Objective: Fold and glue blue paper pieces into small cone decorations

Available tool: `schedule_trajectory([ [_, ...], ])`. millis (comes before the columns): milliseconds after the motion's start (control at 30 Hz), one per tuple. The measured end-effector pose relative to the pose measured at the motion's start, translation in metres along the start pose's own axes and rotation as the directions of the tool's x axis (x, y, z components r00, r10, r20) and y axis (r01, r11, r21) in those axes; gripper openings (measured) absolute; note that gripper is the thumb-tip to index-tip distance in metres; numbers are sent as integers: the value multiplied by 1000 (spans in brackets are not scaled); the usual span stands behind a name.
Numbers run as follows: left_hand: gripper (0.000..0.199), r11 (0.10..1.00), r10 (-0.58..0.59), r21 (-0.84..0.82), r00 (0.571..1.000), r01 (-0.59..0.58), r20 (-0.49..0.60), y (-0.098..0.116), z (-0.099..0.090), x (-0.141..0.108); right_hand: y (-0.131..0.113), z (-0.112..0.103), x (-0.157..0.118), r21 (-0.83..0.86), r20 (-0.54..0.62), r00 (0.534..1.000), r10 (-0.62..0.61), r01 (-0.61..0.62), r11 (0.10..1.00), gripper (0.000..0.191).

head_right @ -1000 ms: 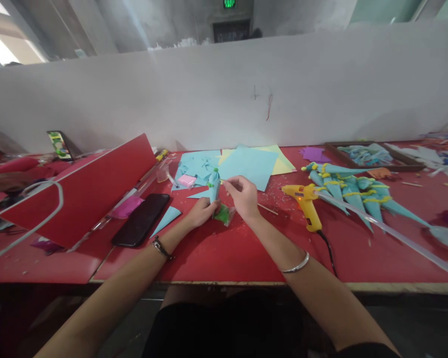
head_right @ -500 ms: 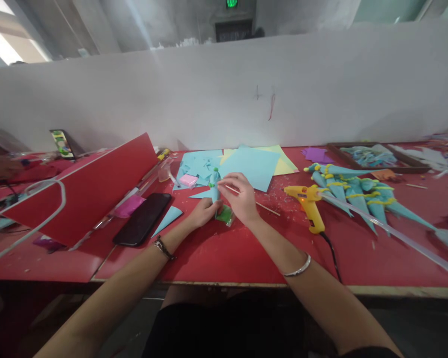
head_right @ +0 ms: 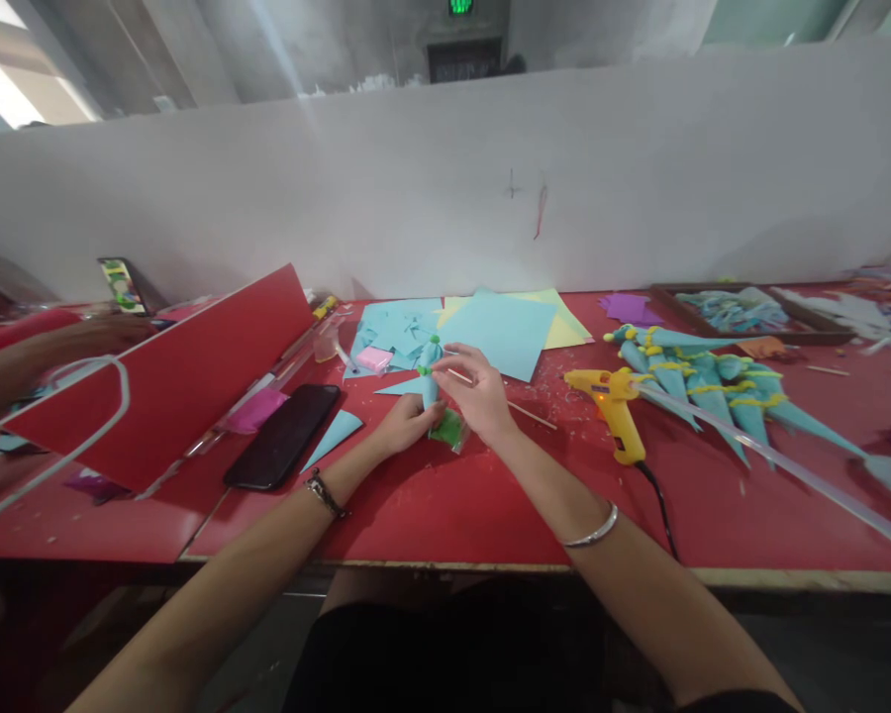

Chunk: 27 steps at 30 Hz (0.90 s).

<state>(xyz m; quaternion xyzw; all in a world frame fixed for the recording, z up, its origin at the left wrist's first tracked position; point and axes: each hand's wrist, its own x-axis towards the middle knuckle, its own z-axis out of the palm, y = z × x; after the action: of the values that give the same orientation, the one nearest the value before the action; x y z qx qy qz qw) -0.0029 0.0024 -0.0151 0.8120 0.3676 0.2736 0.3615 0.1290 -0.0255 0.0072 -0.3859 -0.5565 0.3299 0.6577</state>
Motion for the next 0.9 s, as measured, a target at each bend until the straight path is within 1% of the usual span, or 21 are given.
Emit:
schedule_trajectory([
  [167,41,1000,2,-2,1000,-2,3,4,-2,-1,3,2,1,92,15,998,55,-56,994,14],
  [300,39,1000,12,-26,1000,-11,27,7,-3,-2,3,3,1,97,6,996,84,-84,992,14],
  [400,37,999,24,-43,999,-23,31,7,-3,-2,2,3,0,115,2,996,87,-87,990,15],
  [533,34,998,43,-54,999,-41,29,4,-3,-2,1,4,0,158,21,996,85,-88,983,23],
  [667,32,998,39,-40,999,-38,21,0,-2,-1,0,6,0,162,23,995,99,-102,982,25],
  [800,29,996,30,-80,999,-27,37,-1,-2,-2,-2,6,0,189,66,991,114,-125,974,26],
  [900,27,995,29,-92,998,-24,48,0,-2,-3,-1,7,-1,193,66,991,119,-130,973,28],
])
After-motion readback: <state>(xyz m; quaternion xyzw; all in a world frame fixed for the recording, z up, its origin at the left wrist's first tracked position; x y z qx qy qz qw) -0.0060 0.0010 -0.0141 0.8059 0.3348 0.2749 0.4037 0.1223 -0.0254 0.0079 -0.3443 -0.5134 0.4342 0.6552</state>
